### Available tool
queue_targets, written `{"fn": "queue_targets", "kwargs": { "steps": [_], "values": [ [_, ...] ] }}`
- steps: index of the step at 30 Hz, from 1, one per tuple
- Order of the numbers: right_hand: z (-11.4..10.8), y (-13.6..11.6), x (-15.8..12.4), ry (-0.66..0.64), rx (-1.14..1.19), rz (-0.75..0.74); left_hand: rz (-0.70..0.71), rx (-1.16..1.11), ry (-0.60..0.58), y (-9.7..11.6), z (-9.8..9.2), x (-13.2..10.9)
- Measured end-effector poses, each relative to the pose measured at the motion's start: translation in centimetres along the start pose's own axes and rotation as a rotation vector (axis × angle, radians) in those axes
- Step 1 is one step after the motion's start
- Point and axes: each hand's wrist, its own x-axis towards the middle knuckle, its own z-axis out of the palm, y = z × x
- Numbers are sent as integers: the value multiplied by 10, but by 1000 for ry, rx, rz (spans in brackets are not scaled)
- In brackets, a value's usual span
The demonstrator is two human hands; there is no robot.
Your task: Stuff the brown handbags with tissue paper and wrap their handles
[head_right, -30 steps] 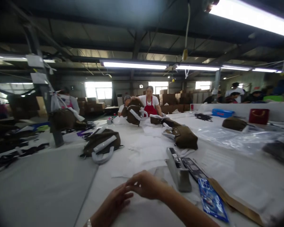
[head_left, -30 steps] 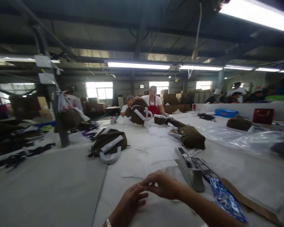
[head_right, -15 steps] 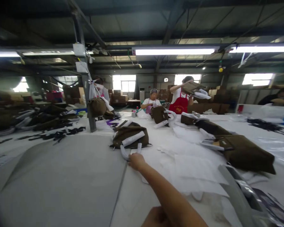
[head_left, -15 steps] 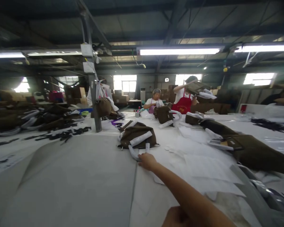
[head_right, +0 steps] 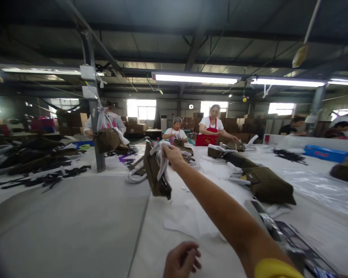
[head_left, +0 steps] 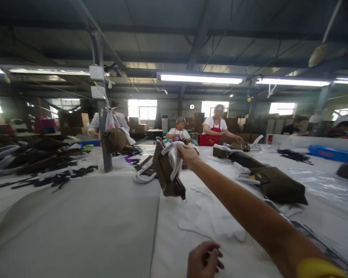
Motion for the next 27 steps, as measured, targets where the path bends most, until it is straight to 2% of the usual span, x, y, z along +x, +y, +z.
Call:
{"fn": "queue_targets", "kwargs": {
  "steps": [2, 5, 7, 8, 9, 11, 13, 16, 20, 22, 25, 27],
  "values": [
    [-21, -28, -27, -12, 178, 38, 286, 81, 144, 31, -10, -9],
    [-44, -44, -88, -55, 385, 116, 784, 242, 507, 80, -29, -31],
    [-53, -40, -133, -88, 476, 173, 903, 391, 734, 106, -42, -47],
    [-56, -37, -155, -104, 509, 195, 883, 495, 774, 116, -47, -55],
    [-59, -33, -176, -119, 535, 209, 826, 604, 751, 124, -51, -62],
    [-66, -29, -213, -140, 573, 217, 640, 784, 571, 135, -58, -74],
    [-75, -30, -245, -177, 584, 192, 449, 850, 406, 147, -62, -85],
    [-89, -37, -285, -249, 540, 128, 254, 894, 280, 171, -60, -97],
    [-107, -41, -330, -283, 431, 43, 177, 1165, 74, 208, -44, -107],
    [-115, -40, -349, -276, 360, -15, 168, 1294, 16, 217, -36, -111],
    [-127, -33, -369, -243, 193, -264, 129, 1303, 15, 213, -30, -112],
    [-132, -21, -376, -286, 7, -486, 46, 1204, -56, 206, -27, -110]
  ]
}}
